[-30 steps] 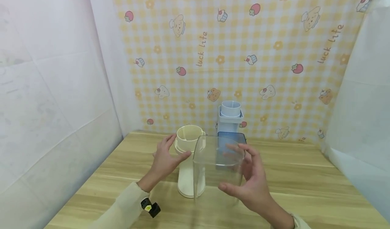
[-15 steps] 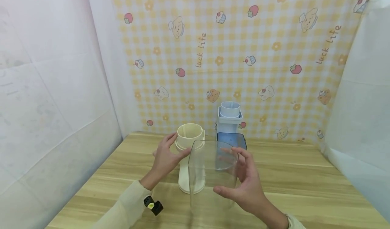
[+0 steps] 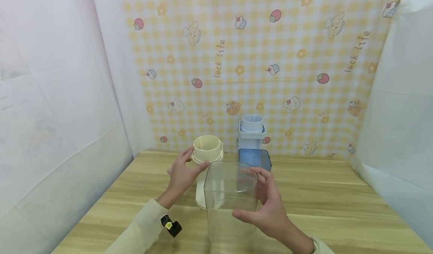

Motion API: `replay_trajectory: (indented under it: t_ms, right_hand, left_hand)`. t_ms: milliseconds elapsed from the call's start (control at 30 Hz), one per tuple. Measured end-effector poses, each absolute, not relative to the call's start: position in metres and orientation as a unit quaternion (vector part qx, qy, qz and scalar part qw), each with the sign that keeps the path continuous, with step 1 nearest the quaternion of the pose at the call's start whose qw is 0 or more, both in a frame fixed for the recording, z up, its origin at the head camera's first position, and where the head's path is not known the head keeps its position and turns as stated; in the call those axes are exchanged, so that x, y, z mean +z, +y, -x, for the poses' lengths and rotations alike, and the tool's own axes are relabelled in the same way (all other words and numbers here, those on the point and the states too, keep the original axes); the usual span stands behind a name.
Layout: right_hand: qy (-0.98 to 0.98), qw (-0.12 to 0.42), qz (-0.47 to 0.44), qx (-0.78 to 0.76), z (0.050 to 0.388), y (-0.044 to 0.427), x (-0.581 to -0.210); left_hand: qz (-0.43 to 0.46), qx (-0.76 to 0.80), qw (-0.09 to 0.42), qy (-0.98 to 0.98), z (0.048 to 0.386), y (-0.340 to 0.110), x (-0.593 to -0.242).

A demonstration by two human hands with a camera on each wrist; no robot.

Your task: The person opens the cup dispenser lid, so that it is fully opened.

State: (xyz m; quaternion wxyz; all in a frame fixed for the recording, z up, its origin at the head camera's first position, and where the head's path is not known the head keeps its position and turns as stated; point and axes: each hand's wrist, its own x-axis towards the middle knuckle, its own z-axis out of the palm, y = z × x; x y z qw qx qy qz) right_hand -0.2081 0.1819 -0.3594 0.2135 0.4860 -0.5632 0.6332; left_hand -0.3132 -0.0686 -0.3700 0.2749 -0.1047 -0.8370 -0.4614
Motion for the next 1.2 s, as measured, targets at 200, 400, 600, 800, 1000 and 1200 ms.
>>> replay_trajectory:
  t_ms: [200,400,600,800,1000,1200]
  right_hand:
    - [-0.576,0.203,-0.481,0.629,0.208,0.183,-0.363]
    - [-0.605,0.191,-0.454,0.625,0.206,0.183,-0.367]
    - [-0.628,0.185,-0.427,0.624,0.206,0.182,-0.369]
    - [-0.642,0.181,-0.412,0.621,0.209,0.182,-0.374]
    - [-0.643,0.183,-0.409,0.622,0.214,0.18,-0.375]
    - [-0.654,0.181,-0.389,0.622,0.217,0.177,-0.378]
  left_hand:
    - [0.102,-0.472,0.262,-0.836,0.323,-0.066,-0.365]
    - [0.099,-0.465,0.252,-0.843,0.333,-0.067,-0.362]
    - [0.095,-0.454,0.239,-0.853,0.345,-0.069,-0.361]
    - [0.093,-0.462,0.221,-0.854,0.354,-0.069,-0.359]
    - [0.086,-0.455,0.21,-0.861,0.367,-0.072,-0.358]
    - [0.085,-0.461,0.201,-0.86,0.375,-0.076,-0.359]
